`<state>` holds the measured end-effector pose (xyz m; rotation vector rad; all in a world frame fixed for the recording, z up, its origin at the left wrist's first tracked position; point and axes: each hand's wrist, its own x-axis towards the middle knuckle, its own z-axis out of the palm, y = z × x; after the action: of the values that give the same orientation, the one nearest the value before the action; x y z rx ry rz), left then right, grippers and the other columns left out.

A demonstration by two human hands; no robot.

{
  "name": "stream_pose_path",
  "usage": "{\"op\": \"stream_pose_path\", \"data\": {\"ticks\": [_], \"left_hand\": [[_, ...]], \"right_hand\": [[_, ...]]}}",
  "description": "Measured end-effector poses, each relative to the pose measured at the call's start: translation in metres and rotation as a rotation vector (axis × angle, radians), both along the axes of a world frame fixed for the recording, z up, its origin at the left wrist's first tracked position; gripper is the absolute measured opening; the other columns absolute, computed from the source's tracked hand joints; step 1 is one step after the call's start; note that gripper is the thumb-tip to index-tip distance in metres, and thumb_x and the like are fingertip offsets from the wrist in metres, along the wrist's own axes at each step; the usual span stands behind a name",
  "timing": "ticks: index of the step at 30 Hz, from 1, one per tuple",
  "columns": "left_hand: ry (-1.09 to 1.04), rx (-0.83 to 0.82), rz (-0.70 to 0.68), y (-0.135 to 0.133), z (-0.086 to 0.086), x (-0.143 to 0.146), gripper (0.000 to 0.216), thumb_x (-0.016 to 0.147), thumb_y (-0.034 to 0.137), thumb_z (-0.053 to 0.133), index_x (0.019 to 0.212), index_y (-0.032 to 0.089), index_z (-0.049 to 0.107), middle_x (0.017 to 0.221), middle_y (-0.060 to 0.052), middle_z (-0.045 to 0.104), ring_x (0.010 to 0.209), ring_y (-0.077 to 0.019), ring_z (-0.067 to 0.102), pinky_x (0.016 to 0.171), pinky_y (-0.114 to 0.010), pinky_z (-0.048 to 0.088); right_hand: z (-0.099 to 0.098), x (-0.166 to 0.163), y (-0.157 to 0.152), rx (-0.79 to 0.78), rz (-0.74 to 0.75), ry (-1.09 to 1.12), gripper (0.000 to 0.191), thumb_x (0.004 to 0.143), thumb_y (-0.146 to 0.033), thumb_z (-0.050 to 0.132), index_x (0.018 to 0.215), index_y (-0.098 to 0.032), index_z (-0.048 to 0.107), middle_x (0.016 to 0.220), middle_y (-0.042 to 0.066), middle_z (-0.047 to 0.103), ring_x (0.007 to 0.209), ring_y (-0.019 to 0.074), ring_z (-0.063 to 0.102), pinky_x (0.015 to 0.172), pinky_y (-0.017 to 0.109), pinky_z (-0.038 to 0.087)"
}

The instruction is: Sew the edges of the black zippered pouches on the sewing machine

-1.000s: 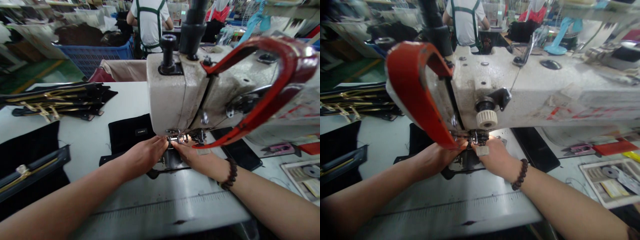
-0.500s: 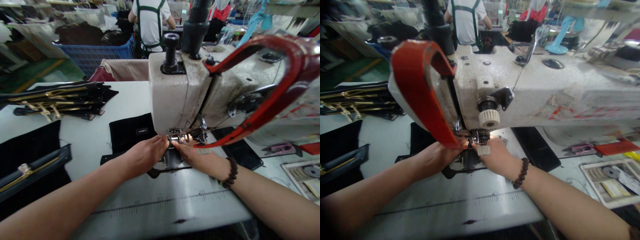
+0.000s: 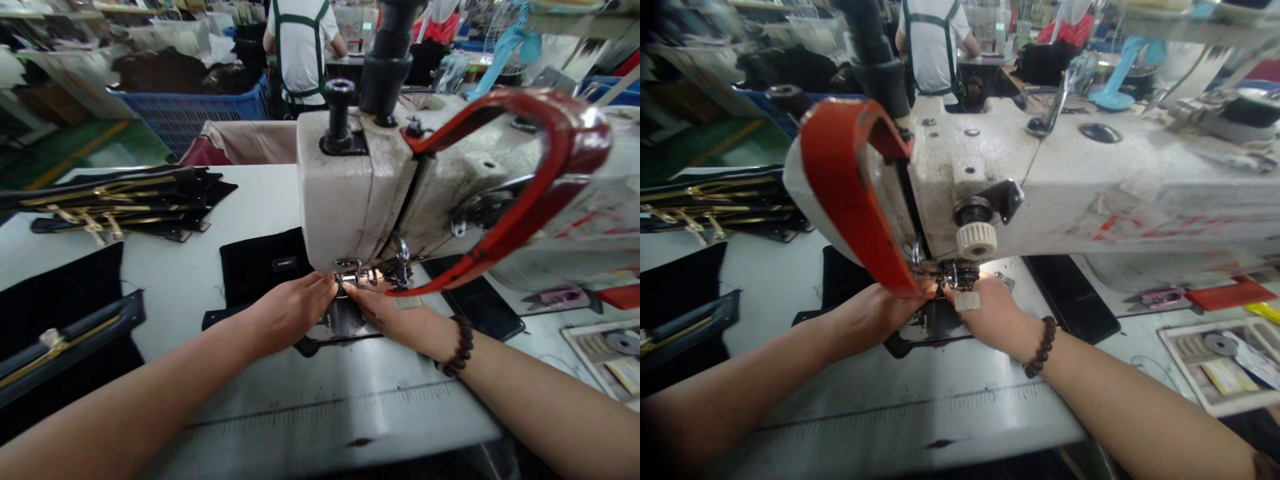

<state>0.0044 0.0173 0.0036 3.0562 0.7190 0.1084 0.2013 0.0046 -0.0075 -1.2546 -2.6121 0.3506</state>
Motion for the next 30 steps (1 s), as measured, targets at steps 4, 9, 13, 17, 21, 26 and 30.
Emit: {"op": "stream_pose_path", "data": {"ticks": [4, 9, 13, 17, 21, 26, 30], "left_hand": [[-0.014, 0.114, -0.07, -0.003, -0.005, -0.004, 0.031, 0.083, 0.004, 0.039, 0.109, -0.001, 0.055, 0.112, -0.018, 0.06, 0.107, -0.0221, 0.055, 0.097, -0.031, 0.042], [-0.033, 0.174, -0.101, -0.003, -0.006, -0.005, 0.03, 0.082, 0.003, 0.039, 0.106, -0.001, 0.056, 0.109, -0.019, 0.061, 0.104, -0.0221, 0.057, 0.094, -0.03, 0.044], [-0.006, 0.131, -0.072, 0.002, -0.003, -0.004, 0.029, 0.083, 0.006, 0.04, 0.108, 0.001, 0.056, 0.11, -0.016, 0.062, 0.104, -0.0203, 0.057, 0.094, -0.029, 0.044], [0.013, 0.067, -0.039, 0.005, -0.002, -0.003, 0.03, 0.084, 0.006, 0.041, 0.11, 0.002, 0.055, 0.111, -0.014, 0.061, 0.104, -0.02, 0.056, 0.093, -0.028, 0.044], [0.11, 0.041, 0.132, -0.001, 0.001, 0.006, 0.034, 0.082, 0.006, 0.044, 0.114, 0.005, 0.054, 0.115, -0.015, 0.058, 0.108, -0.0217, 0.054, 0.095, -0.031, 0.043], [0.359, 0.005, 0.276, -0.019, 0.051, -0.012, 0.033, 0.073, -0.003, 0.042, 0.094, 0.007, 0.065, 0.1, -0.014, 0.066, 0.091, -0.0219, 0.063, 0.08, -0.03, 0.051], [0.058, 0.348, 0.382, -0.018, 0.13, -0.071, 0.043, 0.074, 0.001, 0.031, 0.099, 0.013, 0.064, 0.1, -0.008, 0.067, 0.089, -0.0182, 0.063, 0.082, -0.029, 0.05]], "right_hand": [[0.003, -0.001, -0.006, -0.022, -0.043, -0.038, 0.028, 0.09, -0.02, 0.037, 0.087, -0.018, 0.065, 0.08, 0.006, 0.067, 0.071, 0.0156, 0.06, 0.064, 0.026, 0.045], [0.005, 0.0, -0.009, 0.036, -0.017, -0.037, 0.025, 0.088, -0.017, 0.04, 0.093, -0.019, 0.064, 0.082, 0.007, 0.067, 0.073, 0.0174, 0.06, 0.066, 0.028, 0.044], [0.003, 0.0, -0.004, 0.004, -0.03, -0.034, 0.025, 0.088, -0.018, 0.04, 0.089, -0.019, 0.065, 0.08, 0.007, 0.067, 0.073, 0.0182, 0.06, 0.065, 0.028, 0.045], [-0.003, 0.0, -0.002, 0.027, -0.047, 0.013, 0.024, 0.086, -0.017, 0.042, 0.09, -0.02, 0.065, 0.086, 0.007, 0.067, 0.079, 0.018, 0.061, 0.074, 0.03, 0.046], [-0.004, 0.001, -0.006, 0.108, -0.062, 0.107, 0.022, 0.086, -0.017, 0.044, 0.092, -0.021, 0.065, 0.088, 0.006, 0.068, 0.083, 0.0174, 0.062, 0.075, 0.029, 0.048], [-0.001, 0.007, -0.011, 0.364, 0.048, 0.222, 0.028, 0.088, -0.019, 0.037, 0.092, -0.019, 0.064, 0.082, 0.007, 0.069, 0.076, 0.0176, 0.064, 0.068, 0.029, 0.052], [-0.005, 0.013, -0.012, 0.474, 0.074, 0.202, 0.03, 0.088, -0.018, 0.036, 0.092, -0.017, 0.065, 0.081, 0.007, 0.07, 0.073, 0.0174, 0.065, 0.065, 0.029, 0.053]]}}
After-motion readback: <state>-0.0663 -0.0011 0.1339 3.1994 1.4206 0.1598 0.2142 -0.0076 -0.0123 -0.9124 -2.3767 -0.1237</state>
